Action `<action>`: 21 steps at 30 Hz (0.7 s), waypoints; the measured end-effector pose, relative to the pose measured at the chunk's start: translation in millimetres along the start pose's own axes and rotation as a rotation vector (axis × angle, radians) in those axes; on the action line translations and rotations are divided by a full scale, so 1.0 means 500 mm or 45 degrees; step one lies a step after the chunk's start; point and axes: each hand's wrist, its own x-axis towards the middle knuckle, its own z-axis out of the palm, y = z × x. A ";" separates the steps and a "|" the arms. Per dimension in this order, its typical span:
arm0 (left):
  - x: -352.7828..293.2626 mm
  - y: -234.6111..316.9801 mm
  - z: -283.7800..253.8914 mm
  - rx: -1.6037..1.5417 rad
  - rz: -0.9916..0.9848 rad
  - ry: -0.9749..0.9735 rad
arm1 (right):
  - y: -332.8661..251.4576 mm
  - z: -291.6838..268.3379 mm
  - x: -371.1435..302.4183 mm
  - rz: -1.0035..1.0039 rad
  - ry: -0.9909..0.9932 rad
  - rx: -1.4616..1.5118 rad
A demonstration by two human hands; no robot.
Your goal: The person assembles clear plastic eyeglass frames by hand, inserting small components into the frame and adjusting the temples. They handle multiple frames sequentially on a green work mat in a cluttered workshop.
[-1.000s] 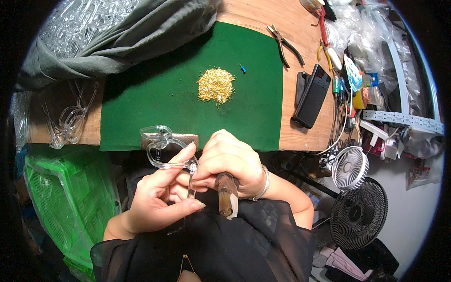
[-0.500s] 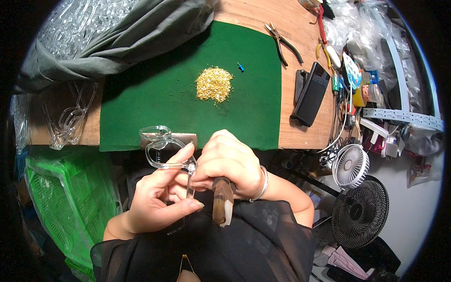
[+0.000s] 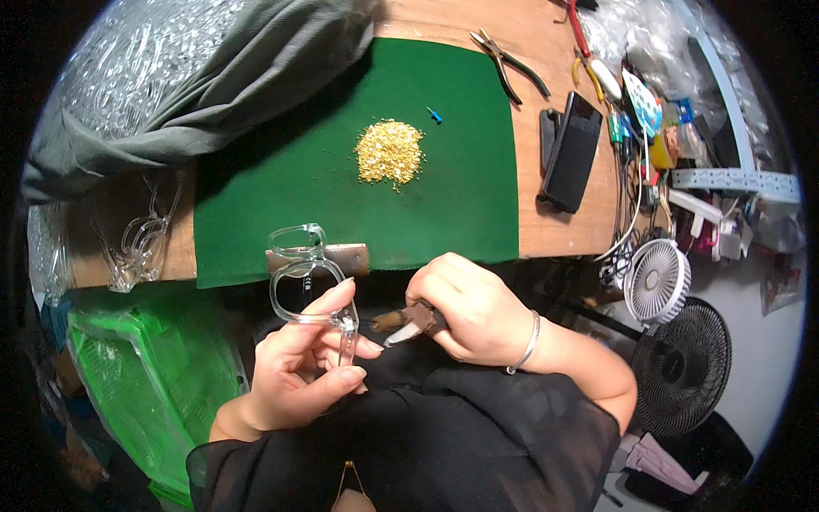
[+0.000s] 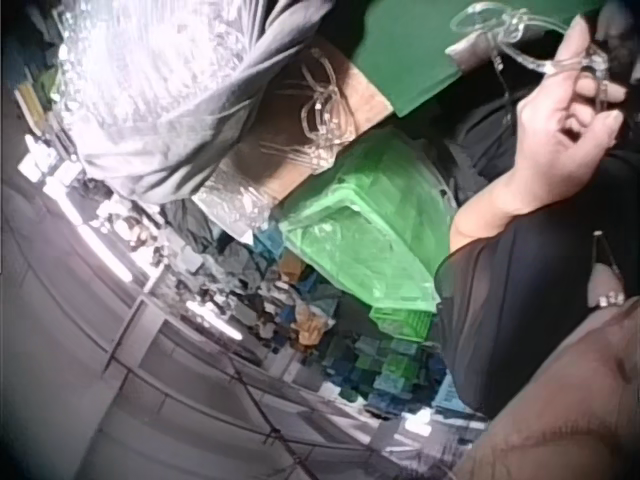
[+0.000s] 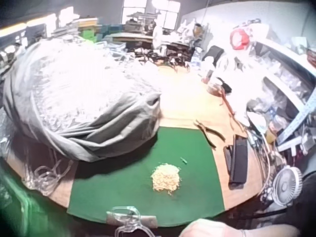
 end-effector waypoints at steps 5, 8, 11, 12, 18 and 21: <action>-0.003 -0.007 0.012 0.008 0.016 0.020 | 0.000 0.008 0.000 0.004 -0.133 0.070; -0.005 -0.009 0.015 0.065 0.053 0.059 | 0.000 0.010 0.009 -0.067 -0.167 0.022; -0.005 -0.011 0.016 0.168 0.120 0.073 | -0.008 0.007 0.020 -0.123 -0.148 -0.037; -0.005 -0.011 0.012 0.218 0.153 0.055 | -0.011 0.006 0.023 -0.136 -0.139 -0.066; -0.002 -0.015 0.010 0.507 0.318 0.075 | -0.007 0.012 0.019 -0.151 -0.118 -0.148; 0.002 -0.017 0.008 0.540 0.345 0.054 | -0.004 0.017 0.014 -0.151 -0.073 -0.177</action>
